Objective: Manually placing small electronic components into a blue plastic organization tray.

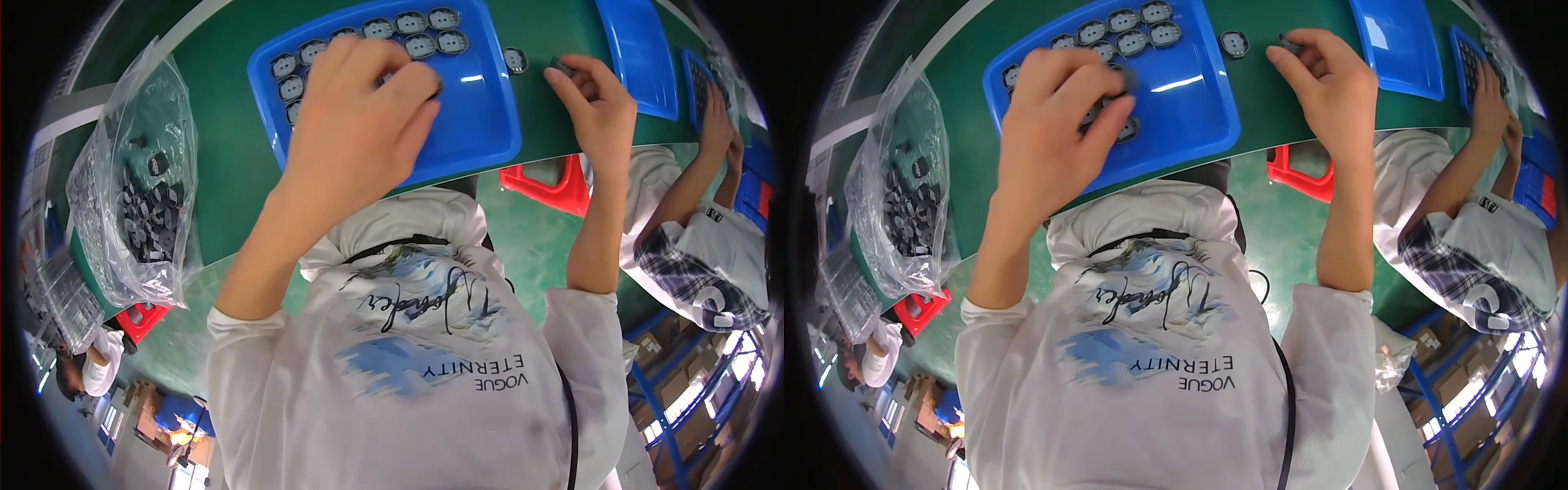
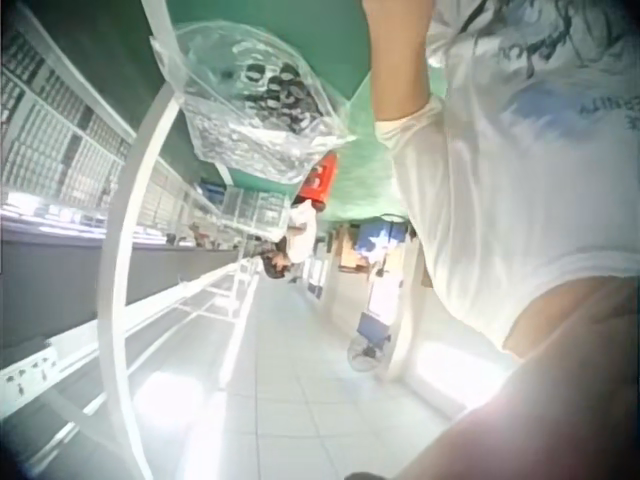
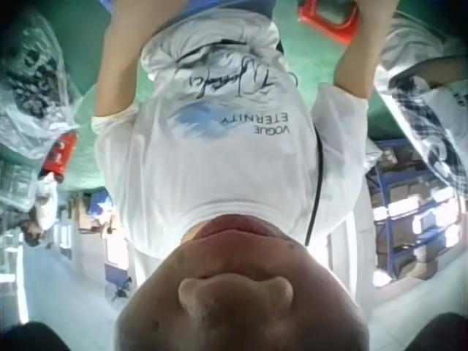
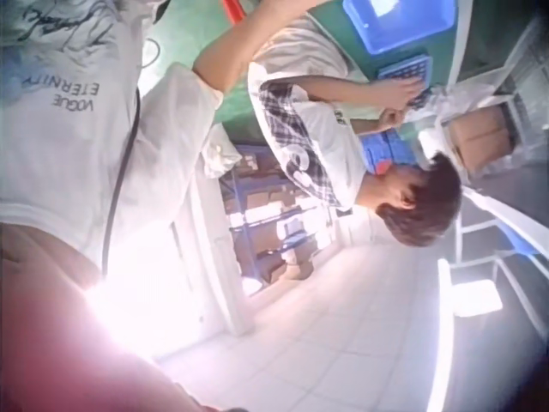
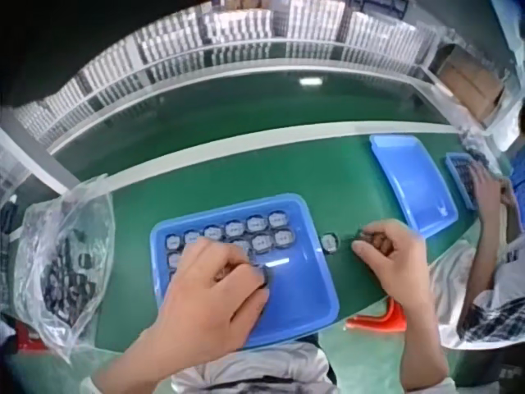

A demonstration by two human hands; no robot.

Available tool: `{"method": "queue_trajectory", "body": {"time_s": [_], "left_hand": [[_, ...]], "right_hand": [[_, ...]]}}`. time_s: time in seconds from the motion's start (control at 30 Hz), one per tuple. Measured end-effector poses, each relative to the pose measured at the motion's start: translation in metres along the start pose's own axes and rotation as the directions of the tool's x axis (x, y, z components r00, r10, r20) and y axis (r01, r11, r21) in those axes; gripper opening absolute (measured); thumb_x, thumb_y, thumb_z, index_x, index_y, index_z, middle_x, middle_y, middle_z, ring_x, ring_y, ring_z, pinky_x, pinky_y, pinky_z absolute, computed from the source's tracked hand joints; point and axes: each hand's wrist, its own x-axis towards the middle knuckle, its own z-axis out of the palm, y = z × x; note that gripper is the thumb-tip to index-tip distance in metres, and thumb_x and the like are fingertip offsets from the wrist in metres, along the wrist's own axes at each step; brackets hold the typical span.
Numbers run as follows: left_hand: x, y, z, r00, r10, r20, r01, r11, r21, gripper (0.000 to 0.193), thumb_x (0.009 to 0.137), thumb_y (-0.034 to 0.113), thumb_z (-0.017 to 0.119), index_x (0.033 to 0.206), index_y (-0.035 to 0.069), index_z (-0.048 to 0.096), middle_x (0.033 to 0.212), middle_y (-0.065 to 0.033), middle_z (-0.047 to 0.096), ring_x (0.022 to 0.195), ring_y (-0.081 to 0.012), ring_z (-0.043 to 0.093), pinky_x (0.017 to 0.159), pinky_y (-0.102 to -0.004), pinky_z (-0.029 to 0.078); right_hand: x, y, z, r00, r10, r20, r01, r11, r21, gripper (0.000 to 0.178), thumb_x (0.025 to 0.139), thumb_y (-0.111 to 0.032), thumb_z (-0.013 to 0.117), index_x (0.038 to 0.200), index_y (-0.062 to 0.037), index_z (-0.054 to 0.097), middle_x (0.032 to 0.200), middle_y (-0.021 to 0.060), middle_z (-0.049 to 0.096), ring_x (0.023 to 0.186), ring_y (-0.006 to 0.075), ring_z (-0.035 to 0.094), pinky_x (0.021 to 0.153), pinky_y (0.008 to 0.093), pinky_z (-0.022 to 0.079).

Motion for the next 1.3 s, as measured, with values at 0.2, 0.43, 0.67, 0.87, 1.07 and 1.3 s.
{"method": "queue_trajectory", "body": {"time_s": [0.2,0.43,0.67,0.87,1.07,1.3], "left_hand": [[0.029,-0.01,0.06,0.989,0.013,0.148,-0.036,0.987,0.155,0.013,0.075,0.008,0.075,0.086,0.007,0.069,0.101,-0.0076,0.06,0.101,-0.0305,0.053,0.088,-0.045,0.043],[0.035,0.005,0.074,0.973,-0.051,0.226,-0.005,0.971,0.238,0.016,0.076,0.009,0.077,0.091,0.008,0.072,0.109,-0.0078,0.06,0.11,-0.0317,0.051,0.095,-0.045,0.041],[0.035,0.005,0.067,0.989,-0.012,0.146,-0.019,0.978,0.207,0.012,0.073,0.006,0.074,0.085,0.006,0.074,0.105,-0.009,0.059,0.105,-0.0316,0.05,0.089,-0.0452,0.04],[0.037,0.011,0.063,0.984,-0.081,0.161,0.042,0.972,0.233,0.013,0.075,0.007,0.076,0.088,0.008,0.073,0.109,-0.0075,0.06,0.11,-0.0317,0.05,0.096,-0.0426,0.041],[0.03,0.009,0.049,0.984,-0.105,0.144,0.075,0.977,0.198,0.013,0.076,0.007,0.075,0.088,0.008,0.072,0.109,-0.0078,0.06,0.109,-0.0318,0.05,0.095,-0.0425,0.041],[0.02,-0.002,0.031,0.986,-0.112,0.123,0.086,0.976,0.198,0.013,0.076,0.007,0.075,0.088,0.009,0.072,0.108,-0.0077,0.06,0.106,-0.0317,0.05,0.094,-0.0422,0.041]], "right_hand": [[-0.003,0.022,-0.007,0.998,-0.007,0.068,0.016,0.99,-0.14,0.032,0.083,-0.016,0.08,0.11,-0.0015,0.071,0.077,0.0021,0.056,0.065,0.0096,0.049,0.058,0.0251,0.043],[-0.003,0.048,-0.005,0.982,0.188,-0.002,-0.187,0.977,-0.104,0.035,0.08,-0.021,0.081,0.11,-0.005,0.07,0.075,0.0027,0.06,0.06,0.0103,0.052,0.057,0.0253,0.044],[0.006,0.014,-0.029,0.993,0.108,0.054,-0.095,0.974,-0.207,0.025,0.08,-0.017,0.079,0.099,-0.0042,0.068,0.088,0.0035,0.067,0.058,0.0101,0.054,0.055,0.0261,0.044],[0.017,-0.015,-0.007,0.882,-0.426,0.2,0.439,0.898,-0.023,0.014,0.08,-0.011,0.075,0.091,-0.0081,0.066,0.109,0.0052,0.063,0.072,0.0222,0.061,0.062,0.0338,0.049],[0.029,-0.048,-0.009,0.839,-0.35,0.416,0.408,0.911,-0.056,0.003,0.08,-0.007,0.064,0.082,-0.0056,0.066,0.109,0.0162,0.056,0.083,0.0336,0.064,0.07,0.0417,0.053],[0.03,-0.07,0.004,0.819,-0.363,0.445,0.449,0.888,-0.1,0.002,0.08,-0.007,0.064,0.081,-0.0056,0.065,0.105,0.0157,0.054,0.078,0.0334,0.064,0.066,0.0422,0.053]]}}
